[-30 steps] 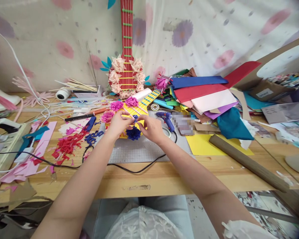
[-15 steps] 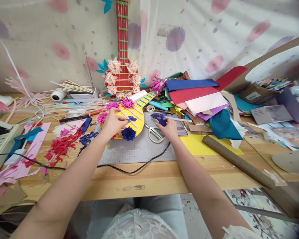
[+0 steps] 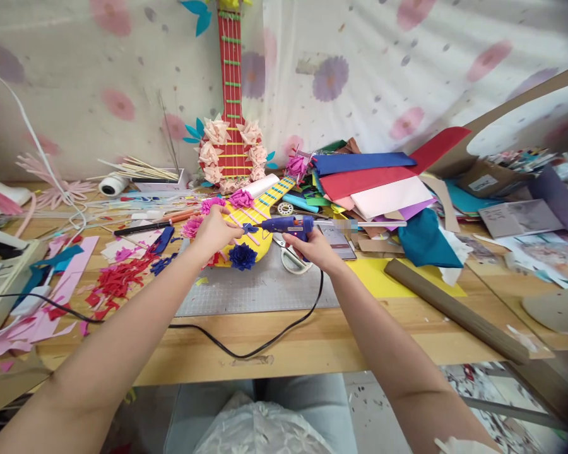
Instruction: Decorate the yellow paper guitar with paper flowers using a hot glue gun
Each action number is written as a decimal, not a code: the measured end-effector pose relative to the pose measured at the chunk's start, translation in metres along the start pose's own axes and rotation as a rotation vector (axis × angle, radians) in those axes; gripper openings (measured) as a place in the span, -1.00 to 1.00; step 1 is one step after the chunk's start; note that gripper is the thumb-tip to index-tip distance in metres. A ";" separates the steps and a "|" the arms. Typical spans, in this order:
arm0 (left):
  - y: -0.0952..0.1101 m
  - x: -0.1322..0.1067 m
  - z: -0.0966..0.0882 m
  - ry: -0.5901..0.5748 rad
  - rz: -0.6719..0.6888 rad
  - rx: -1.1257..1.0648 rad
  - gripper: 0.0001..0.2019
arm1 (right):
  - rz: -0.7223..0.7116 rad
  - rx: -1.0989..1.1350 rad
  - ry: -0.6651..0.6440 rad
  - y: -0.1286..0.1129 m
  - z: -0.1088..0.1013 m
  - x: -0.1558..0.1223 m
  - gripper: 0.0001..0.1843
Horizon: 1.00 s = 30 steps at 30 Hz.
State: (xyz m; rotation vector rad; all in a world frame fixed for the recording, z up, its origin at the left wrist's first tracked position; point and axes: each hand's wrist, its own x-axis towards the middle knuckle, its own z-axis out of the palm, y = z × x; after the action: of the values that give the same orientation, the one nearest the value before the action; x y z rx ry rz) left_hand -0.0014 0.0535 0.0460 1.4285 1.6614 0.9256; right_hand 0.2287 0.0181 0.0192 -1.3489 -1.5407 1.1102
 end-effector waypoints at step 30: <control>-0.005 -0.002 0.001 -0.067 0.006 0.093 -0.44 | -0.026 -0.292 -0.006 -0.008 0.009 -0.002 -0.59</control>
State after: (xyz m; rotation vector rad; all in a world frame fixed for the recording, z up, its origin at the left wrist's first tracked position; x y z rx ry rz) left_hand -0.0022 0.0509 0.0412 1.5107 1.6702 0.8045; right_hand 0.2185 0.0144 0.0242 -1.5120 -1.7710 0.8975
